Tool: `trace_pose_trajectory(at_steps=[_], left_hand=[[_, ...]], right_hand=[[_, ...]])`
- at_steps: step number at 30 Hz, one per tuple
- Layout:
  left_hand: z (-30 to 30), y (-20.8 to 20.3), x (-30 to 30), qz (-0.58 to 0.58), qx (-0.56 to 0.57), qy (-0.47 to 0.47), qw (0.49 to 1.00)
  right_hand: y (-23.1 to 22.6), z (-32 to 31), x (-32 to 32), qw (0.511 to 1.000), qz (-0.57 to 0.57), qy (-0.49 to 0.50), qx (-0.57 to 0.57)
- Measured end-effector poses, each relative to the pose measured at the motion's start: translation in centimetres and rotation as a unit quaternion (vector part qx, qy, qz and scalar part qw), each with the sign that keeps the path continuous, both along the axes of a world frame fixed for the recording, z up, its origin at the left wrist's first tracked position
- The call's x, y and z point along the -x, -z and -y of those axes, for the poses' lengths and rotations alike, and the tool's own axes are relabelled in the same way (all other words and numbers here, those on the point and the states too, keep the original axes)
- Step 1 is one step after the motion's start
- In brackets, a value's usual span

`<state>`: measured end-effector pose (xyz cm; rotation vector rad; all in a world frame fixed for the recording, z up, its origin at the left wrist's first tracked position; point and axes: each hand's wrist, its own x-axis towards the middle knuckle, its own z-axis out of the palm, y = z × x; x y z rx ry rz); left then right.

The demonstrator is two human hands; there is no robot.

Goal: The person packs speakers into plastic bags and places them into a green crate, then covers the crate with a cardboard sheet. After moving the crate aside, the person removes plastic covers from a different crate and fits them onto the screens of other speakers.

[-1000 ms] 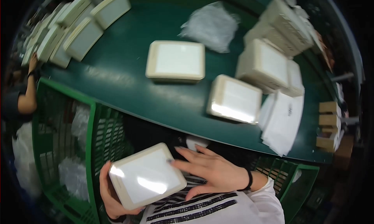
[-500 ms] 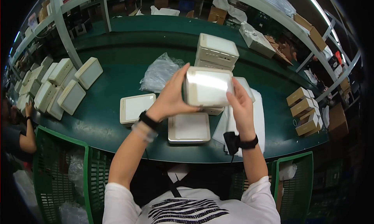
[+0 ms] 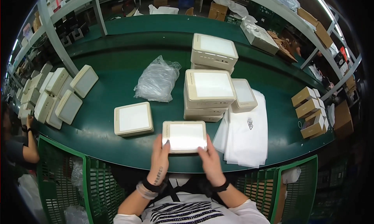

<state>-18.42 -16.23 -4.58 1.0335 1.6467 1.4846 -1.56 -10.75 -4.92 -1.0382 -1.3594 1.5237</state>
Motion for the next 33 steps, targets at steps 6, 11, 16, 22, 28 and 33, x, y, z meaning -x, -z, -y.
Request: trace_pose_trajectory(at_steps=[6,11,16,22,28,33], left_hand=[[4.1,-3.3,-2.9,0.035,-0.114,-0.010,0.993],[-4.4,-14.0,-0.1,-0.152,-0.317,0.040,0.935],[-20.8,-20.3,3.3,-0.061,-0.323,0.091,0.940],[-22.8,-16.5,3.9,-0.094,-0.183,0.045,0.978],[-6.7,-13.3,2.5,0.080,-0.251,0.108,0.959],[2.9,-8.2,3.6,0.176,-0.110,0.081,0.975]], right_hand=[[-5.1,5.3,-0.9,0.994,-0.065,0.011,-0.090],[-14.8,-4.0,-0.3,0.943,-0.034,0.011,-0.331],[-19.8,-19.2,1.5,0.918,-0.035,0.046,-0.393],[-16.2,-23.7,2.2,0.896,0.170,0.135,-0.387],[-23.8,-4.9,0.0,0.868,-0.233,-0.087,-0.429],[-25.2,1.6,-0.3,0.736,-0.377,-0.167,-0.538]])
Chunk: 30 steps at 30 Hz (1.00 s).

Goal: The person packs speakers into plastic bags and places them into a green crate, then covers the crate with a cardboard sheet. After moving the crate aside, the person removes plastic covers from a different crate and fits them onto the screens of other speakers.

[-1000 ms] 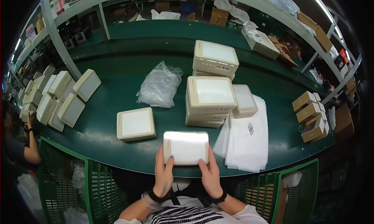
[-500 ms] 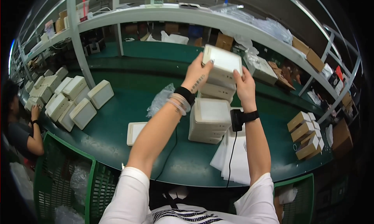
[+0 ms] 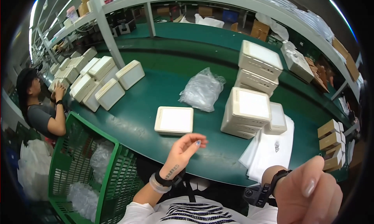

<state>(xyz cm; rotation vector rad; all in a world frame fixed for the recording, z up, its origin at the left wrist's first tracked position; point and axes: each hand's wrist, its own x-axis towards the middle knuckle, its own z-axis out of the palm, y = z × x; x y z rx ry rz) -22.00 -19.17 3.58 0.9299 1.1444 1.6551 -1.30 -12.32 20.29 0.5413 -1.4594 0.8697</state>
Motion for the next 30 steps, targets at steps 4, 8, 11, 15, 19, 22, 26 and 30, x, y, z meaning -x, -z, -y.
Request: trace_pose_trajectory(at_steps=[4,8,11,15,19,22,26,30], left_hand=[[3.2,2.6,0.5,0.012,0.049,-0.015,0.999],[5.2,3.4,0.6,0.020,0.060,-0.024,0.998],[5.2,3.5,0.3,-0.002,0.056,-0.013,0.998],[4.8,4.0,-0.2,-0.002,0.050,-0.010,0.999],[4.6,4.2,0.2,-0.033,0.033,-0.074,0.996],[4.6,4.6,1.2,-0.058,0.008,-0.147,0.987],[3.1,5.6,3.2,-0.075,-0.049,-0.282,0.955],[1.9,7.9,8.1,-0.128,0.004,-0.442,0.888]], right_hand=[[0.3,1.5,0.5,0.997,-0.054,-0.006,-0.049],[0.9,4.0,0.5,0.990,-0.109,0.013,-0.084],[1.5,5.5,-0.2,0.984,-0.141,0.037,-0.102],[1.3,5.4,0.4,0.986,-0.134,-0.008,-0.094],[1.2,5.4,0.8,0.987,-0.130,-0.048,-0.084],[1.8,5.2,1.5,0.979,-0.154,-0.094,-0.093],[6.0,2.8,2.6,0.979,-0.163,-0.106,-0.063],[14.7,1.6,10.9,0.862,0.218,0.018,0.457]])
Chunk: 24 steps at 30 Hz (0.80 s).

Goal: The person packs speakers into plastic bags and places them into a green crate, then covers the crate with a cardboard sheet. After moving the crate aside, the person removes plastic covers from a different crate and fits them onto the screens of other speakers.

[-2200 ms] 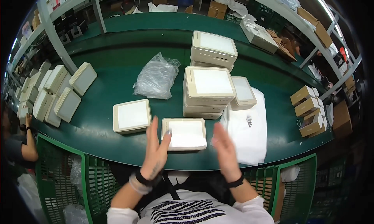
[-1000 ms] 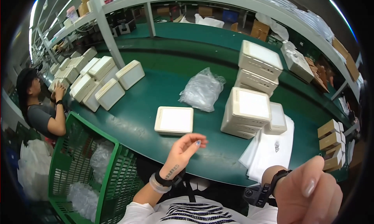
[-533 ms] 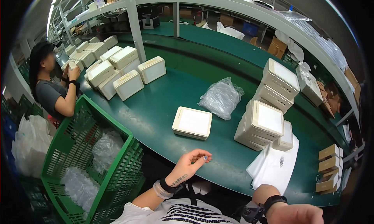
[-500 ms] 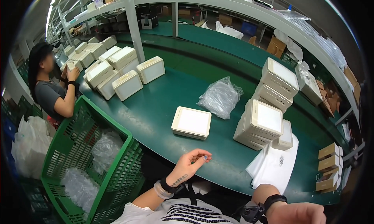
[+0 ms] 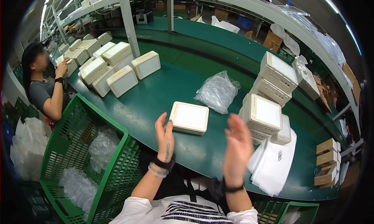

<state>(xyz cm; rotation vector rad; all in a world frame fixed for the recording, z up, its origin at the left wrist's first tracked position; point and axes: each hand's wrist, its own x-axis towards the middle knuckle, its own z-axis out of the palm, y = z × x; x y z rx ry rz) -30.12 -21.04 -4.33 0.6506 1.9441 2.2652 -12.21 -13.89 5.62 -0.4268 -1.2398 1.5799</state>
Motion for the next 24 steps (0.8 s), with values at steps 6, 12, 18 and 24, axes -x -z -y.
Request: trace_pose_trajectory(at_steps=[6,12,18,24], left_hand=[[-3.1,1.6,1.5,0.156,0.003,0.113,0.981],[-0.8,0.5,-3.9,0.072,0.060,0.202,0.975],[-2.2,-2.1,-4.6,-0.149,0.298,0.250,0.909],[-14.3,-6.6,-2.0,-0.343,0.467,0.138,0.803]], right_hand=[[9.1,-3.4,5.3,0.979,0.132,-0.063,0.143],[7.2,-0.6,-0.3,0.982,0.142,-0.035,0.122],[9.5,0.1,-5.1,0.979,0.133,0.009,0.153],[10.9,3.0,-5.6,0.980,0.183,0.078,0.028]])
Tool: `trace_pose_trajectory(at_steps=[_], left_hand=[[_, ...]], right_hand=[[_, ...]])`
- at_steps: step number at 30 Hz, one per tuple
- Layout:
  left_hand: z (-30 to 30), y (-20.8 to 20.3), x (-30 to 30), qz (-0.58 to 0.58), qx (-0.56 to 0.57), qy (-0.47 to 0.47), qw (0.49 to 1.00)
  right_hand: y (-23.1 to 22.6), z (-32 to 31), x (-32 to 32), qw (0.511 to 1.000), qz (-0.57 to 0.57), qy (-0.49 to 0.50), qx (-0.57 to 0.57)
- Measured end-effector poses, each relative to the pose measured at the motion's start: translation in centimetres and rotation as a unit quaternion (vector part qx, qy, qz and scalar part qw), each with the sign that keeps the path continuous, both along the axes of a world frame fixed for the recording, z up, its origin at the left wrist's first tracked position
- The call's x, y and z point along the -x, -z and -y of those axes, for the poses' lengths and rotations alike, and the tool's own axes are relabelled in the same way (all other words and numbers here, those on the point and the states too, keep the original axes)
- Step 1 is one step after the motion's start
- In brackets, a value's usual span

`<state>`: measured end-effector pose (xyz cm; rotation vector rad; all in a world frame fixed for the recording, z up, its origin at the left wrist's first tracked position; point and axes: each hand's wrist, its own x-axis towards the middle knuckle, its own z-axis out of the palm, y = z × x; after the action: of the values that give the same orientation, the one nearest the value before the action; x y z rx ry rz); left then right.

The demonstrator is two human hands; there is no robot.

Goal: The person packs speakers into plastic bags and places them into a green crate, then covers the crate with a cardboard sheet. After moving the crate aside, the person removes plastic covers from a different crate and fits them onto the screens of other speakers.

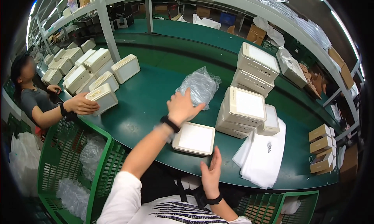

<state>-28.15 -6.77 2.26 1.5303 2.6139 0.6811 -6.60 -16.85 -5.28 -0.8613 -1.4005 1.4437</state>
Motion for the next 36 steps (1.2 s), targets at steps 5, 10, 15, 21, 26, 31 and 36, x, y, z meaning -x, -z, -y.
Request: trace_pose_trajectory(at_steps=[5,10,15,21,26,31,36], left_hand=[[-6.7,0.3,-2.4,-0.104,0.183,-0.062,0.976],[-7.8,3.5,0.5,-0.103,0.176,-0.046,0.978],[-6.5,2.0,6.6,0.096,0.057,0.026,0.993],[0.9,-2.1,11.2,0.571,-0.215,0.033,0.792],[12.5,-1.9,2.5,0.845,-0.235,0.165,0.450],[20.4,1.0,-5.9,0.942,-0.294,0.031,0.161],[21.0,3.0,-7.4,0.967,-0.235,0.050,0.087]], right_hand=[[1.0,1.5,-2.3,0.999,0.022,-0.023,-0.018],[1.2,1.4,-3.2,0.999,0.033,-0.025,0.014],[-1.3,0.7,-3.3,0.996,0.075,-0.016,-0.036],[-2.8,2.2,-3.4,0.989,0.058,0.035,-0.129],[-0.8,1.2,-5.6,0.976,-0.100,-0.191,-0.034],[-5.4,-2.0,2.4,0.840,-0.400,-0.329,0.163],[-4.4,-3.8,4.6,0.803,-0.386,-0.406,0.203]])
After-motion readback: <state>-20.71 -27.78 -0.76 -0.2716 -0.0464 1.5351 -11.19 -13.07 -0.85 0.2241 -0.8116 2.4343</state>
